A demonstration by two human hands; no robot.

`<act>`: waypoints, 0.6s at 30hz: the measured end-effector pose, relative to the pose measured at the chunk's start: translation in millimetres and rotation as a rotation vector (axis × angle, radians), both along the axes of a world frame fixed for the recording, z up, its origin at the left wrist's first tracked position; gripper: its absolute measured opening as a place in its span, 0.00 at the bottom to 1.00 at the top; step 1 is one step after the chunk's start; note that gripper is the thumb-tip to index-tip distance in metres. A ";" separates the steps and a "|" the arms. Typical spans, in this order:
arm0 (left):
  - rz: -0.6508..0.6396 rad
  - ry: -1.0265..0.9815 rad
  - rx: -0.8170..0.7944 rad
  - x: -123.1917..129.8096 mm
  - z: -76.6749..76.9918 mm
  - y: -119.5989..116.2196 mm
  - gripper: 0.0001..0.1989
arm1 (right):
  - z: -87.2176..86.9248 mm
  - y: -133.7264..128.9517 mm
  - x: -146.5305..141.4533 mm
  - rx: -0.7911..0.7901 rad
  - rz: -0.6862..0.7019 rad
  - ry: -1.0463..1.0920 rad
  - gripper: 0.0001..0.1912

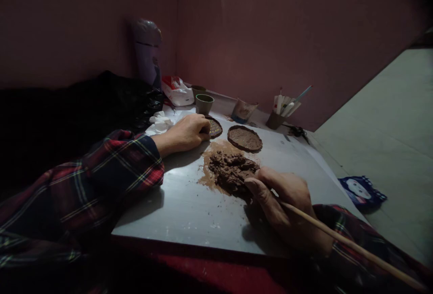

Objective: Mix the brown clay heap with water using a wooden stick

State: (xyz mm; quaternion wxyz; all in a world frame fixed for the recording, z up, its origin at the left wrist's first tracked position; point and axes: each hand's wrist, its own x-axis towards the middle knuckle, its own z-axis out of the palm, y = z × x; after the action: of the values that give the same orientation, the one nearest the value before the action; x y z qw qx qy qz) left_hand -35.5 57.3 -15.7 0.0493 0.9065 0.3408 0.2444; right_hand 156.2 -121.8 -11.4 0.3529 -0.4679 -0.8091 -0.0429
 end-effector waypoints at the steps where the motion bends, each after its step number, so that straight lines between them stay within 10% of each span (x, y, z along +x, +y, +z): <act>1: 0.000 -0.002 0.001 0.0 0.0 0.1 0.05 | 0.2 0.1 -0.2 0.004 -0.003 -0.001 0.17; 18: -0.005 0.028 0.010 -0.4 2.2 1.5 0.05 | 1.1 4.3 -0.6 0.002 0.089 0.012 0.16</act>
State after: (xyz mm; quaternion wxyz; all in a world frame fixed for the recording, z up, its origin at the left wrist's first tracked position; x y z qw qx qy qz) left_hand -35.9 58.9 -13.5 0.0405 0.9110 0.3377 0.2333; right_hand 155.6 -117.5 -10.2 0.3599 -0.4314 -0.8269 -0.0250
